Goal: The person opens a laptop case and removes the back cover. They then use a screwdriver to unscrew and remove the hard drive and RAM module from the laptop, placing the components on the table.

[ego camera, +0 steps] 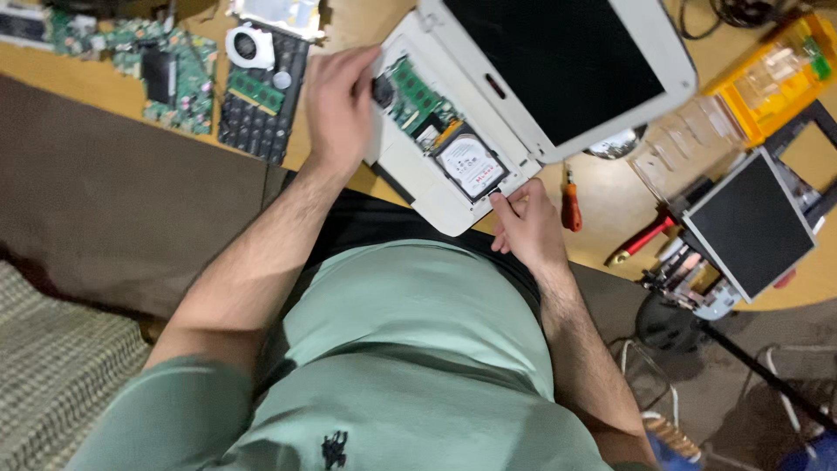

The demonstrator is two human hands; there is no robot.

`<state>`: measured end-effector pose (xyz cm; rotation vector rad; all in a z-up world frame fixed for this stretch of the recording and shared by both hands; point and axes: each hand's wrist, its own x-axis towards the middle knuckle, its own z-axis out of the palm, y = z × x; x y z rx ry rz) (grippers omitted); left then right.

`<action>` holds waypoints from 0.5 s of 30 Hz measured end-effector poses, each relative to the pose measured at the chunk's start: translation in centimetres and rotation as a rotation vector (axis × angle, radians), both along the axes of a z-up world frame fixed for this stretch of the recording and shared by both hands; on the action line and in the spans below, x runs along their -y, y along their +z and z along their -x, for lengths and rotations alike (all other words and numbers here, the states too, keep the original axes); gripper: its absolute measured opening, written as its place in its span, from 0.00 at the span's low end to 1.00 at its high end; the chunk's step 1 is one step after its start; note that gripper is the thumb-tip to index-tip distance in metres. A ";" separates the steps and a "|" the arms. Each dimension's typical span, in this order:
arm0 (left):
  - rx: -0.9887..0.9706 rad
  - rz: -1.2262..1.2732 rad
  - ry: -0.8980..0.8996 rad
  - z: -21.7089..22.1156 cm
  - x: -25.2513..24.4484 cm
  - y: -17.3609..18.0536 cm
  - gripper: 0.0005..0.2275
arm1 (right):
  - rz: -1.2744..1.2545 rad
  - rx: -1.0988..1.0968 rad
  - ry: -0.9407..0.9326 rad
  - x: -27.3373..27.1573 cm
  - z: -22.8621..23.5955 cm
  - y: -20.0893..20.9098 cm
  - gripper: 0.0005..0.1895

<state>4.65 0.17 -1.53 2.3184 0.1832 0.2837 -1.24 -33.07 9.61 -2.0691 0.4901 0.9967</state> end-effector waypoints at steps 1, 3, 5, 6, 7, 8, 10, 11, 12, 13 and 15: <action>-0.002 -0.007 0.015 -0.8 0.0 0.3 0.19 | -0.007 -0.002 0.015 -0.5 -0.1 0.4 0.19; 0.046 -0.012 -0.024 -2.9 0.2 0.7 0.16 | 0.005 0.006 0.024 -1.2 -0.4 1.3 0.20; 0.061 -0.001 -0.050 -4.0 0.0 1.3 0.17 | -0.050 -0.026 -0.023 -1.3 -0.2 0.9 0.22; 0.076 0.012 -0.084 -4.5 0.0 1.6 0.18 | -0.103 -0.059 -0.079 -1.3 -0.1 0.6 0.24; 0.076 0.012 -0.081 -5.0 0.1 1.7 0.18 | -0.102 -0.059 -0.075 -1.0 0.2 -0.2 0.24; 0.088 0.006 -0.083 -5.4 0.2 1.9 0.17 | -0.176 -0.058 -0.134 -0.7 0.5 -1.1 0.25; 0.096 0.003 -0.084 -5.7 0.5 2.1 0.16 | -0.246 -0.060 -0.193 -0.5 0.7 -1.9 0.26; 0.120 0.001 -0.080 -5.8 0.7 2.3 0.20 | -0.253 -0.088 -0.156 -0.7 0.7 -1.8 0.25; 0.144 -0.001 -0.075 -5.8 1.0 2.4 0.24 | -0.261 -0.116 -0.120 -0.8 0.6 -1.7 0.26; 0.142 0.000 -0.077 -5.9 1.1 2.5 0.24 | -0.260 -0.119 -0.122 -0.9 0.8 -1.9 0.26; 0.119 -0.006 -0.055 -6.1 1.3 2.7 0.26 | -0.284 -0.131 -0.151 -1.1 1.0 -2.3 0.27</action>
